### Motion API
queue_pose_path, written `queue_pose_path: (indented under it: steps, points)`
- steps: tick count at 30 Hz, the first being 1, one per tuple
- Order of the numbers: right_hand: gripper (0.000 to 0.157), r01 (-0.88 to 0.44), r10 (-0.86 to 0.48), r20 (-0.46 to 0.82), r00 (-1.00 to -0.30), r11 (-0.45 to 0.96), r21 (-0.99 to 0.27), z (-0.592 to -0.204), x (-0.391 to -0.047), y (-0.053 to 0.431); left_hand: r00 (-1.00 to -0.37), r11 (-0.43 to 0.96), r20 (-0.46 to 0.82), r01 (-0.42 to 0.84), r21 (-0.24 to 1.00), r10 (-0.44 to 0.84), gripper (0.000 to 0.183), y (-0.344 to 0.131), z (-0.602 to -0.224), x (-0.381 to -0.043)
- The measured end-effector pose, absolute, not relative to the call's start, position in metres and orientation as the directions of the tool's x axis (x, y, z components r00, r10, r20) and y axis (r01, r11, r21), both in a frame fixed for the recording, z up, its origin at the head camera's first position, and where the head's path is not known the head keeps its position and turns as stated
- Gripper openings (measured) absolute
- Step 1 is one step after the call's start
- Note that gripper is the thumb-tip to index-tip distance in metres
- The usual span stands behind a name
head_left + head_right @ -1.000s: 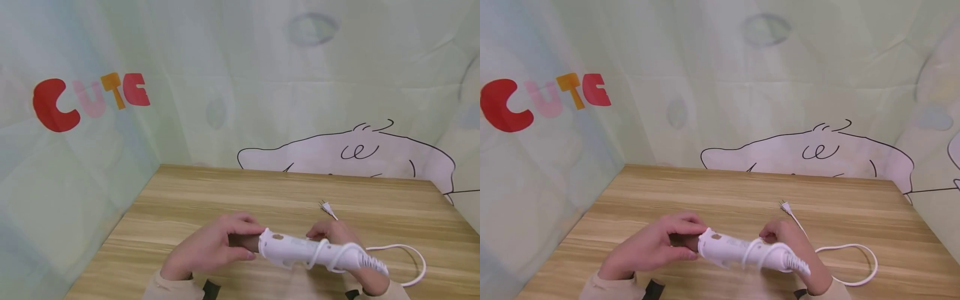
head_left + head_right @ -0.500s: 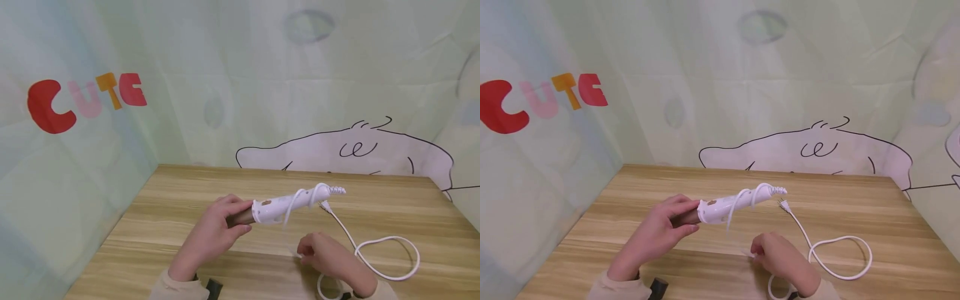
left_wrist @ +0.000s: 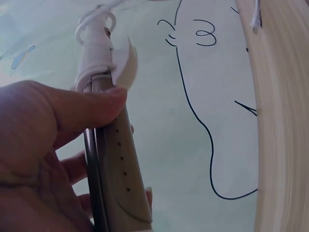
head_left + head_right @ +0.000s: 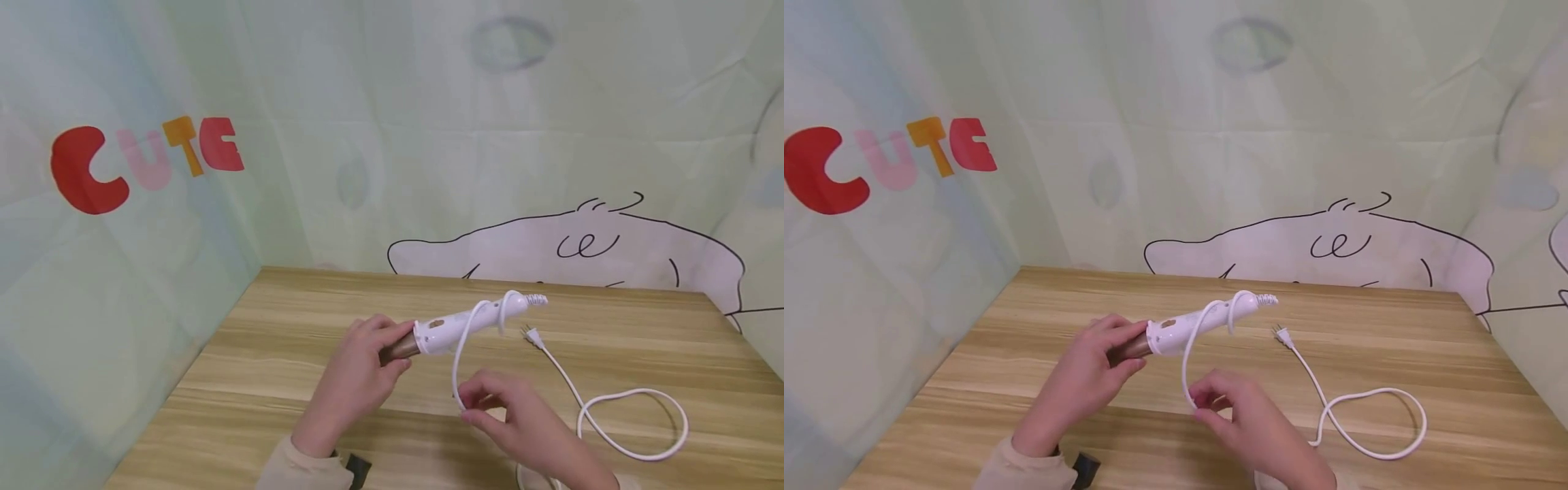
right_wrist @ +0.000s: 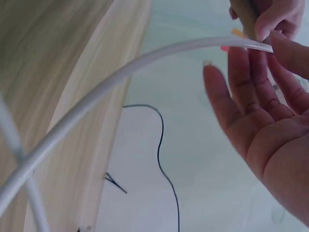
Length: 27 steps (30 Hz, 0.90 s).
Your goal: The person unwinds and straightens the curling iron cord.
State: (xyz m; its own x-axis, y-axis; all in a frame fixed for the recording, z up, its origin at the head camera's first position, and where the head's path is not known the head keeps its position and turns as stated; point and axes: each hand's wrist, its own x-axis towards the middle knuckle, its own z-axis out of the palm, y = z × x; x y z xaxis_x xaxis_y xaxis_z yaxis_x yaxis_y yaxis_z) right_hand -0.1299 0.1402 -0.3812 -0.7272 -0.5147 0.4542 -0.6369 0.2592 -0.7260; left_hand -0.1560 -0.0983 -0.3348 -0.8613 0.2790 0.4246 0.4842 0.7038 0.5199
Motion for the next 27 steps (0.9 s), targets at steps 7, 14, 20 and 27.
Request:
queue_pose_path:
  steps: [7,14,20,27]
  points:
    - [0.024,-0.626,-0.597,0.399,-0.696,0.232,-0.744,-0.37,-0.111,0.134,-0.86,0.852,0.432,0.423,0.307,0.271,0.045,-0.099,-0.342,-0.158]
    - [0.04,-0.8,-0.607,0.566,-0.558,0.215,-0.56,-0.356,-0.105,0.144,-0.879,0.869,0.24,0.459,0.188,0.412,0.046,-0.103,-0.345,-0.155]
    - [0.028,-0.863,-0.497,0.713,-0.495,0.184,-0.471,-0.351,-0.116,0.163,-0.821,0.772,0.043,0.552,0.314,0.57,0.038,-0.11,-0.347,-0.147]
    - [0.024,-0.791,-0.213,0.763,-0.61,0.228,-0.568,-0.347,-0.126,0.185,-0.685,0.649,-0.157,0.556,0.519,0.712,0.049,-0.113,-0.343,-0.144]
